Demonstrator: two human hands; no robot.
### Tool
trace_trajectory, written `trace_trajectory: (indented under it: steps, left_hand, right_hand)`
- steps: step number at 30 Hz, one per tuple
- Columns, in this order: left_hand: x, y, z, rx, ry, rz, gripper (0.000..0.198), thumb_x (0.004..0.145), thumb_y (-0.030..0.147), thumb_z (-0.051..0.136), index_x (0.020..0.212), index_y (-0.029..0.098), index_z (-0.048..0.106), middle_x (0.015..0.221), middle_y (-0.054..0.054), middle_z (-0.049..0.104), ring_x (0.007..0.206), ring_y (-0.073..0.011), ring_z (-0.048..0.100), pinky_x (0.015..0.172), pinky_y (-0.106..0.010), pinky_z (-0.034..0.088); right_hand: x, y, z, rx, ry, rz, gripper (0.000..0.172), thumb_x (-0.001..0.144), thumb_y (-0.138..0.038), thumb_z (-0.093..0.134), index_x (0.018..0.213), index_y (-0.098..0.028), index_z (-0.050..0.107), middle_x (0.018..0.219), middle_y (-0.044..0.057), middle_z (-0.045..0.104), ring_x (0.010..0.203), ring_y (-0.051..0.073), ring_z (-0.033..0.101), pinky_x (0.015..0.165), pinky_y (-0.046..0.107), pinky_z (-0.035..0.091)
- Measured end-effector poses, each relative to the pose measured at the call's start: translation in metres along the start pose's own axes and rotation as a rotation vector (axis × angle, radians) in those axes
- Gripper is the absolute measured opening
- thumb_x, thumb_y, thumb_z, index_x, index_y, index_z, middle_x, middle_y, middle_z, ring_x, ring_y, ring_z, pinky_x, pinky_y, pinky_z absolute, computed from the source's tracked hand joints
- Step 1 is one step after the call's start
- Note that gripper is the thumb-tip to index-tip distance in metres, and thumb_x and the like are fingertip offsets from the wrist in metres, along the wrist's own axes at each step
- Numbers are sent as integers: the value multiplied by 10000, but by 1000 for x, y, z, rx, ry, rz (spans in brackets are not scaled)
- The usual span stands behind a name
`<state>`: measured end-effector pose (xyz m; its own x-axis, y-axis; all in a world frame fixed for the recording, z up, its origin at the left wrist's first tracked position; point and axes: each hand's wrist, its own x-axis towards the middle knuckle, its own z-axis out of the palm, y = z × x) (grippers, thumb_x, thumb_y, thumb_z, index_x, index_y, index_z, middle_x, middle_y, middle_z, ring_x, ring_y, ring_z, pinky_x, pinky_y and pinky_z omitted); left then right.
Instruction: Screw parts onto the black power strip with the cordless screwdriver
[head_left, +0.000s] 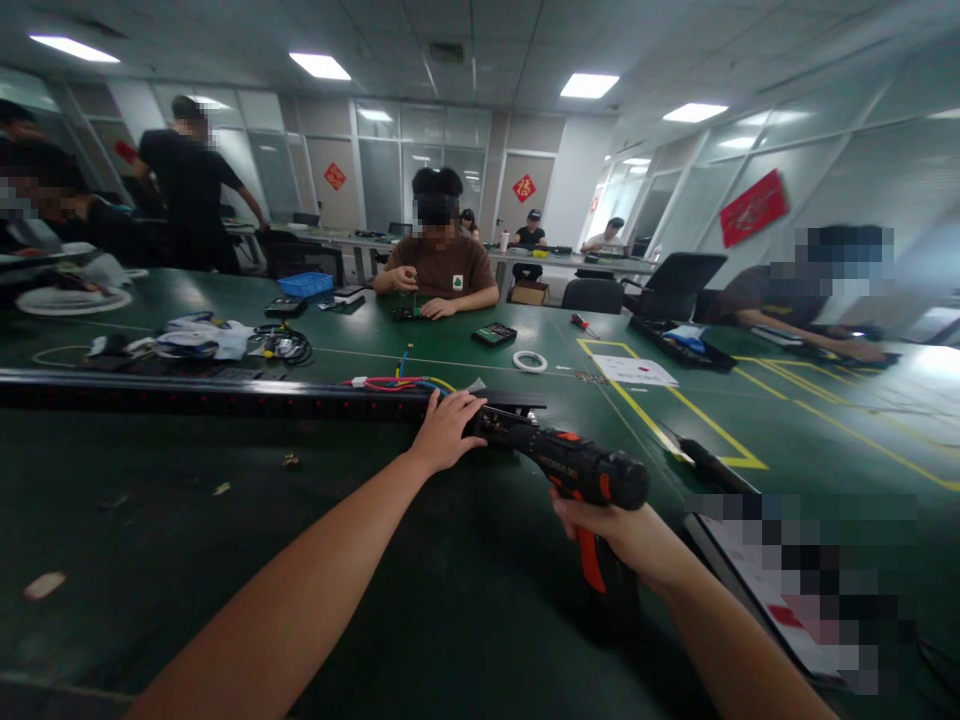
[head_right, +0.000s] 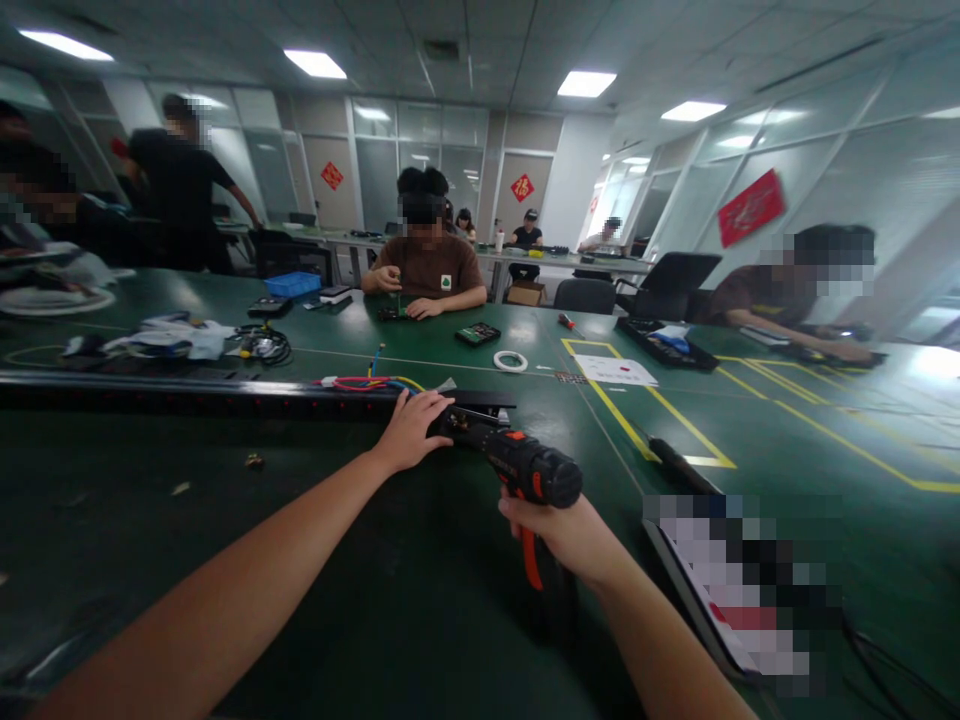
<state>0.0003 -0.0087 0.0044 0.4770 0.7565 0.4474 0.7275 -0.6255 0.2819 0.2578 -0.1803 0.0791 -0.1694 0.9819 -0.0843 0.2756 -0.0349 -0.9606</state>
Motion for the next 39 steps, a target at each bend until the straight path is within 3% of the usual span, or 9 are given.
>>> trace_trajectory:
  steps: [39]
  left_hand:
    - [0, -6, 5, -12, 5, 2, 676, 979, 423, 778, 1591, 284, 528, 1582, -115, 586, 1567, -335, 425, 1344, -652, 109]
  right_hand:
    - [0, -2, 0, 25, -27, 1, 246, 776, -394, 808, 886, -183, 749, 689, 11, 667, 675, 207, 593, 684, 347, 440]
